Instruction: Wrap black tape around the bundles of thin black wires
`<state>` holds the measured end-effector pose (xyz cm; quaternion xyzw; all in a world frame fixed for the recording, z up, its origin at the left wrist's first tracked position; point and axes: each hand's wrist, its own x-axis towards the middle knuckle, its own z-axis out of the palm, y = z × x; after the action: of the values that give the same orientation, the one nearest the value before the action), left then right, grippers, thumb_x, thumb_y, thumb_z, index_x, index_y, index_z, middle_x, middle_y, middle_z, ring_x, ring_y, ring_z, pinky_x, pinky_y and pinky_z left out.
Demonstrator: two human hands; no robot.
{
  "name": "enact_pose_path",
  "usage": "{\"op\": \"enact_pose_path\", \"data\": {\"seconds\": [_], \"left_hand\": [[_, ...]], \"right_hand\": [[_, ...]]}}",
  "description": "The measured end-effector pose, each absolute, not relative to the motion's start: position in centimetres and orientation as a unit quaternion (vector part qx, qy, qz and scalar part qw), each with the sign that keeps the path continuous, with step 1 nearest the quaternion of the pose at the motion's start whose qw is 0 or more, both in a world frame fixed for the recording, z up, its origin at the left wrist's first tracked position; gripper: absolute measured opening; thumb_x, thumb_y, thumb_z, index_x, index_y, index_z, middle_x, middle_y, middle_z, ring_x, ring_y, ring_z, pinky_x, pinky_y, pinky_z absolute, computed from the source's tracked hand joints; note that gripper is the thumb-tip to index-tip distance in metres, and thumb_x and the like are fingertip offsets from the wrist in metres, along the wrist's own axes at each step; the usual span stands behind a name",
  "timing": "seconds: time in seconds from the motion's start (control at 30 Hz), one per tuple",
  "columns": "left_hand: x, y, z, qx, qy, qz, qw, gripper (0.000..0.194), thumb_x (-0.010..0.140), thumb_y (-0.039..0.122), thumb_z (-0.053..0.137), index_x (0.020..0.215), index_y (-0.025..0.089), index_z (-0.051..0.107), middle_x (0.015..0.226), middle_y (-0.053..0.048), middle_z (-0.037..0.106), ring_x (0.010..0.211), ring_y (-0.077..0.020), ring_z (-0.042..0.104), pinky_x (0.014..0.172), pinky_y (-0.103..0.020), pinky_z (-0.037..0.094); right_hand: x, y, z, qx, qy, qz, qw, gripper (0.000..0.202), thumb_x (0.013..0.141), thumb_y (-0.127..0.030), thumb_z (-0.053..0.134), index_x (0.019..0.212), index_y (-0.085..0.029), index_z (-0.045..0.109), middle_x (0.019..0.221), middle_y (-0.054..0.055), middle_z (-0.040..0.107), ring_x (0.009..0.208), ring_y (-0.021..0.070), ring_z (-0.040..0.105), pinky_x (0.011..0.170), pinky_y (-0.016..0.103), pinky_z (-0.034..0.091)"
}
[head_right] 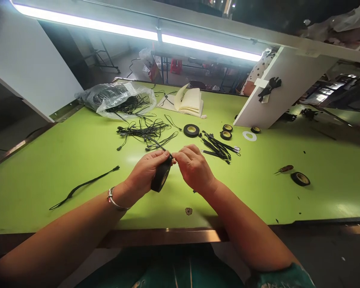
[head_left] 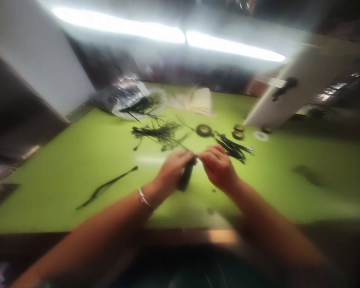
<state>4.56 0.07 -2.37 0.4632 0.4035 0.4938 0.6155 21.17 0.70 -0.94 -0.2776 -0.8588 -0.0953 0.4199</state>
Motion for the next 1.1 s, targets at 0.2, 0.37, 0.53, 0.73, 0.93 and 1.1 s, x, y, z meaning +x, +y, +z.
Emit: {"op": "enact_pose_path", "data": {"seconds": [0.2, 0.37, 0.53, 0.73, 0.93, 1.1], "left_hand": [[4.6, -0.2, -2.1, 0.433, 0.403, 0.495, 0.637, 0.04, 0.081, 0.051, 0.06, 0.075, 0.013, 0.067, 0.068, -0.003, 0.062, 0.058, -0.0106, 0.05, 0.055, -0.023, 0.037], [4.5, 0.0, -2.5, 0.428, 0.417, 0.498, 0.628, 0.036, 0.076, 0.049, 0.067, 0.073, 0.012, 0.068, 0.068, -0.004, 0.064, 0.062, -0.0127, 0.053, 0.056, -0.025, 0.039], [4.5, 0.4, -2.5, 0.488, 0.402, 0.504, 0.588, 0.027, 0.078, 0.04, 0.065, 0.072, 0.013, 0.066, 0.07, -0.004, 0.065, 0.064, -0.013, 0.055, 0.06, -0.025, 0.042], [4.7, 0.5, -2.1, 0.622, 0.435, 0.499, 0.419, 0.019, 0.081, 0.031, 0.062, 0.074, 0.014, 0.066, 0.071, -0.004, 0.067, 0.068, -0.0152, 0.059, 0.066, -0.027, 0.045], [4.8, 0.2, -1.7, 0.622, 0.399, 0.482, 0.471, 0.026, 0.083, 0.04, 0.06, 0.081, 0.015, 0.065, 0.077, -0.005, 0.067, 0.073, -0.0153, 0.061, 0.066, -0.025, 0.047], [4.6, 0.5, -2.6, 0.576, 0.4, 0.452, 0.551, 0.026, 0.07, 0.037, 0.075, 0.08, 0.014, 0.068, 0.069, -0.003, 0.064, 0.058, -0.0126, 0.057, 0.05, -0.023, 0.044]], "right_hand": [[21.2, 0.7, -1.2, -0.269, -0.849, -0.149, 0.431, 0.026, 0.085, -0.004, 0.051, 0.1, -0.022, 0.062, 0.077, 0.004, 0.06, 0.083, 0.0201, 0.05, 0.084, 0.038, 0.05], [21.3, 1.0, -1.6, -0.264, -0.85, -0.139, 0.434, 0.028, 0.084, -0.003, 0.052, 0.101, -0.024, 0.063, 0.08, 0.004, 0.062, 0.087, 0.0205, 0.052, 0.084, 0.038, 0.05], [21.4, 1.1, -1.4, -0.305, -0.834, -0.053, 0.457, 0.018, 0.084, -0.01, 0.056, 0.094, -0.023, 0.063, 0.085, 0.004, 0.064, 0.085, 0.0198, 0.055, 0.077, 0.037, 0.048], [21.6, 1.1, -1.0, -0.344, -0.872, -0.028, 0.348, 0.012, 0.09, -0.021, 0.052, 0.083, -0.019, 0.061, 0.074, 0.004, 0.064, 0.074, 0.019, 0.054, 0.075, 0.037, 0.042], [21.8, 0.9, -0.6, -0.358, -0.848, 0.043, 0.389, 0.014, 0.088, -0.019, 0.056, 0.075, -0.019, 0.061, 0.068, 0.002, 0.062, 0.067, 0.0156, 0.053, 0.065, 0.029, 0.041], [21.4, 0.3, -0.4, -0.396, -0.807, 0.102, 0.425, 0.01, 0.081, -0.015, 0.064, 0.073, -0.019, 0.065, 0.068, 0.0, 0.066, 0.063, 0.0135, 0.058, 0.061, 0.026, 0.044]]}}
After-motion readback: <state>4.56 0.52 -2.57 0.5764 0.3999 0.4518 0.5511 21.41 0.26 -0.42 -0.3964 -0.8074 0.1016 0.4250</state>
